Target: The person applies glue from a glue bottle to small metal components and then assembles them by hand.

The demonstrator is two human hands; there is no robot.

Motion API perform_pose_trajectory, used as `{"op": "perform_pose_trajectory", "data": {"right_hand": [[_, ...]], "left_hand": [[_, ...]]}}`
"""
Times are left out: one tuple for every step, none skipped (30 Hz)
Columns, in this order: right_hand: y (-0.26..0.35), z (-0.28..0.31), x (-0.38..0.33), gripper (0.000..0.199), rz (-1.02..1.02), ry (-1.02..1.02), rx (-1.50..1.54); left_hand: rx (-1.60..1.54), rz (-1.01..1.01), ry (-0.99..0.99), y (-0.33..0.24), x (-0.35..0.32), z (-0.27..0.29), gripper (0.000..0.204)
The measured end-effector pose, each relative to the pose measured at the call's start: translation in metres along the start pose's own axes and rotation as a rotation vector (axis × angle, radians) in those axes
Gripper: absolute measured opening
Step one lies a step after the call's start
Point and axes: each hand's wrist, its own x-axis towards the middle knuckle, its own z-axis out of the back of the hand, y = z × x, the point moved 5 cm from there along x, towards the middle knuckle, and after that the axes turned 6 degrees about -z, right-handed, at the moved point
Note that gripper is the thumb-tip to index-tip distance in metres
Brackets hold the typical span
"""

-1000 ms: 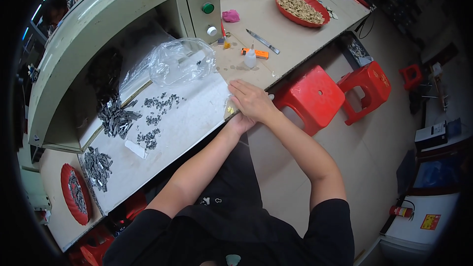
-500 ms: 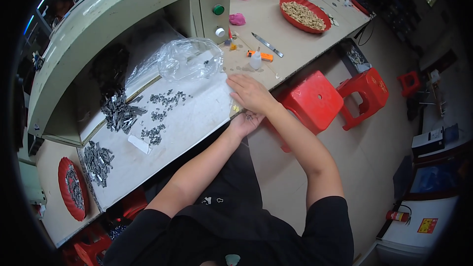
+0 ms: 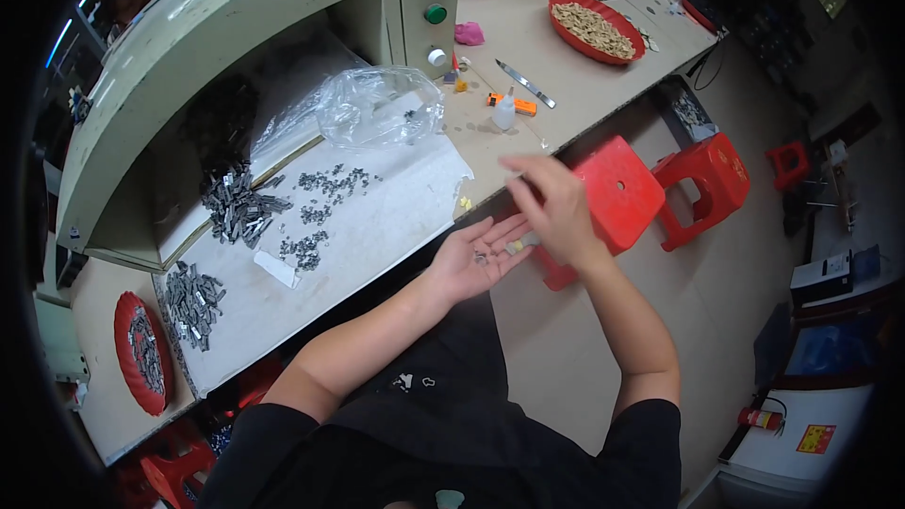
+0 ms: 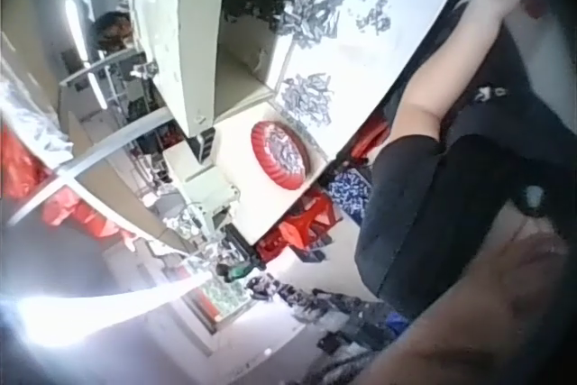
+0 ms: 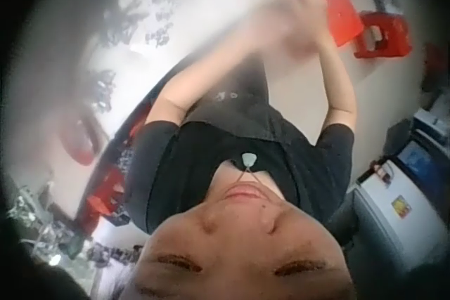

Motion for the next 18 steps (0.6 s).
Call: {"op": "perform_pose_trajectory", "data": {"right_hand": [[-0.004,-0.002,0.021,0.017,-0.091,0.013,0.116],[-0.012,-0.006,0.041,0.023,-0.162,0.023,0.166],[-0.021,-0.013,0.060,0.030,-0.234,0.031,0.216],[-0.029,-0.024,0.076,0.039,-0.307,0.054,0.210],[-0.034,-0.042,0.089,0.049,-0.372,0.086,0.210],[-0.040,-0.067,0.100,0.053,-0.351,0.100,0.113],[-0.044,-0.087,0.106,0.056,-0.334,0.110,0.009],[-0.033,-0.097,0.110,0.056,-0.319,0.114,0.022],[-0.026,-0.107,0.111,0.049,-0.370,0.133,0.084],[-0.022,-0.113,0.113,0.042,-0.421,0.152,0.140],[-0.029,-0.115,0.115,0.039,-0.447,0.137,0.279],[-0.026,-0.116,0.115,0.039,-0.443,0.140,0.281],[-0.026,-0.116,0.114,0.038,-0.503,0.134,0.404],[-0.028,-0.115,0.114,0.037,-0.566,0.121,0.525],[-0.029,-0.114,0.114,0.037,-0.567,0.114,0.521],[-0.032,-0.115,0.113,0.035,-0.590,0.124,0.551],[-0.034,-0.116,0.113,0.034,-0.612,0.135,0.583],[-0.035,-0.116,0.114,0.034,-0.615,0.130,0.578]], "left_hand": [[-0.043,-0.017,0.117,-0.012,-0.018,-0.012,0.038],[-0.080,-0.020,0.240,-0.022,-0.035,-0.027,0.038],[-0.039,-0.137,0.253,-0.039,-0.053,-0.048,0.039],[0.002,-0.251,0.266,-0.058,-0.065,-0.067,0.040],[-0.015,-0.312,0.339,-0.080,-0.072,-0.081,0.040],[-0.032,-0.381,0.414,-0.103,-0.077,-0.094,0.041],[0.039,-0.496,0.403,-0.124,-0.074,-0.102,0.041],[0.109,-0.623,0.391,-0.144,-0.074,-0.108,0.041],[0.116,-0.638,0.391,-0.159,-0.065,-0.109,0.041],[0.255,-0.774,0.266,-0.180,-0.053,-0.101,0.042],[0.393,-0.893,0.140,-0.194,-0.041,-0.094,0.044],[0.393,-0.898,0.140,-0.204,-0.030,-0.087,0.044],[0.722,-1.021,0.041,-0.213,-0.020,-0.083,0.046],[1.056,-1.124,-0.060,-0.216,-0.015,-0.084,0.049],[1.056,-1.121,-0.052,-0.218,-0.009,-0.079,0.049],[1.415,-1.216,-0.048,-0.214,-0.007,-0.085,0.052],[1.779,-1.296,-0.043,-0.209,-0.005,-0.091,0.056],[1.777,-1.292,-0.035,-0.212,-0.003,-0.090,0.056]]}}
